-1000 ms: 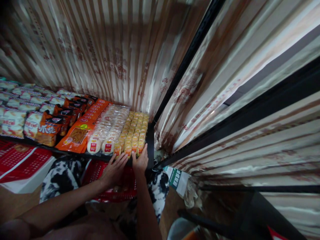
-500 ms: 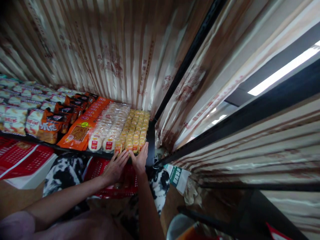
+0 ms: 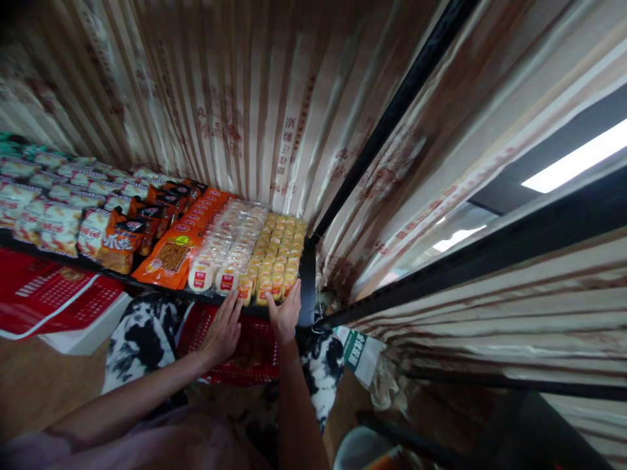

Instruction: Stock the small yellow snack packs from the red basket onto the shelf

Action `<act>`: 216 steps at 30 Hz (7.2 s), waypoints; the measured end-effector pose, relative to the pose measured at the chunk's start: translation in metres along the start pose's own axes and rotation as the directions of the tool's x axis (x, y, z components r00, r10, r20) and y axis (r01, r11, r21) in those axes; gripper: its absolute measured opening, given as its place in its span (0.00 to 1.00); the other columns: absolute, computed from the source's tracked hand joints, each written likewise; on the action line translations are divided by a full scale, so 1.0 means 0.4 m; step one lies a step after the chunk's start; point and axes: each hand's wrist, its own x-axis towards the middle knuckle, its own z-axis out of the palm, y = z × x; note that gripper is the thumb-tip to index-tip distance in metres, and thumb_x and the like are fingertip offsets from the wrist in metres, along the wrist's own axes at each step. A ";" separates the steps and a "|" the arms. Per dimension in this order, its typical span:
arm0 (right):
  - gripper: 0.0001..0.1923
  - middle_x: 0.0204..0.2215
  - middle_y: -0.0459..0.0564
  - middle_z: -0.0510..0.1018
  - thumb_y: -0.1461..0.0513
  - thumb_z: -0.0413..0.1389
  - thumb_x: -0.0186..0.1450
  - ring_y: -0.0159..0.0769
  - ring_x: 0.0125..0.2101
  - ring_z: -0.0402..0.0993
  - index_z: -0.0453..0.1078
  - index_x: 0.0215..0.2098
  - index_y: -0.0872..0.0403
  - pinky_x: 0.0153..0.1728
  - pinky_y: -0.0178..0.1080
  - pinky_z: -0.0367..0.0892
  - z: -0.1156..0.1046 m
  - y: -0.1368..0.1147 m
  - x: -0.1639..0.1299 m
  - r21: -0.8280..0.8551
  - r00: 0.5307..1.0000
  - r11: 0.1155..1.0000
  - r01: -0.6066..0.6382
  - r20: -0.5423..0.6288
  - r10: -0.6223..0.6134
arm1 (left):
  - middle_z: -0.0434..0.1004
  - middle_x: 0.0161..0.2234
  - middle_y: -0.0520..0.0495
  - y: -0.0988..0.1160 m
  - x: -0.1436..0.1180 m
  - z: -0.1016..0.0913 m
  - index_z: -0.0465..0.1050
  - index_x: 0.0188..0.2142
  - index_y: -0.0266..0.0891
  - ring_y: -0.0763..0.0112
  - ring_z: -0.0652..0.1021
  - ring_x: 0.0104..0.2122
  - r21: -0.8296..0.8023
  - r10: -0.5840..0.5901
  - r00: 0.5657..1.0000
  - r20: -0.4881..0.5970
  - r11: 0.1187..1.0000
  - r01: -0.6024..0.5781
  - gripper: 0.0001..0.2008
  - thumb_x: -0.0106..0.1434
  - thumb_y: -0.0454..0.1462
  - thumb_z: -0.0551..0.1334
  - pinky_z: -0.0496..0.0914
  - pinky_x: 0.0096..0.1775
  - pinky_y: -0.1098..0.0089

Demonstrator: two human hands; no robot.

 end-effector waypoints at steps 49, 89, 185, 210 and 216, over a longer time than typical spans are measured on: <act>0.49 0.61 0.69 0.51 0.40 0.42 0.60 0.50 0.61 0.47 0.40 0.63 0.70 0.57 0.49 0.52 0.022 -0.008 0.000 -0.161 0.999 0.986 -0.031 -0.021 0.028 | 0.32 0.64 0.27 0.012 0.140 0.088 0.28 0.63 0.25 0.50 0.42 0.63 0.049 -0.001 0.996 -0.093 0.999 0.005 0.36 0.64 0.39 0.49 0.56 0.57 0.49; 0.33 0.60 0.59 0.58 0.50 0.30 0.66 0.40 0.60 0.51 0.50 0.61 0.61 0.59 0.48 0.48 0.029 -0.012 0.119 0.258 0.959 0.927 -0.271 -0.012 0.284 | 0.53 0.62 0.41 0.025 0.261 0.079 0.54 0.61 0.39 0.56 0.51 0.62 0.220 0.037 0.999 -0.022 0.975 -0.032 0.26 0.64 0.41 0.52 0.48 0.60 0.52; 0.35 0.55 0.60 0.65 0.47 0.30 0.65 0.44 0.55 0.59 0.59 0.58 0.60 0.55 0.45 0.52 0.029 -0.023 0.194 0.317 0.938 0.901 -0.296 -0.081 0.336 | 0.57 0.60 0.41 0.028 0.303 0.103 0.61 0.56 0.34 0.61 0.56 0.61 0.264 0.237 0.964 -0.120 0.944 -0.199 0.21 0.64 0.37 0.50 0.51 0.60 0.55; 0.34 0.56 0.64 0.63 0.48 0.40 0.63 0.45 0.56 0.59 0.56 0.58 0.65 0.55 0.46 0.54 -0.020 -0.001 0.078 0.226 0.956 0.936 -0.269 -0.059 0.289 | 0.53 0.61 0.40 0.029 0.300 0.096 0.57 0.58 0.32 0.62 0.53 0.62 0.234 0.200 0.976 -0.085 0.956 -0.175 0.23 0.65 0.35 0.49 0.50 0.60 0.56; 0.34 0.55 0.63 0.65 0.49 0.45 0.61 0.46 0.55 0.61 0.56 0.58 0.63 0.53 0.48 0.58 -0.012 0.020 0.061 0.149 0.975 0.965 -0.215 -0.031 0.222 | 0.55 0.60 0.41 0.030 0.302 0.098 0.58 0.58 0.33 0.62 0.53 0.62 0.219 0.187 0.977 -0.098 0.962 -0.163 0.22 0.64 0.35 0.50 0.49 0.61 0.56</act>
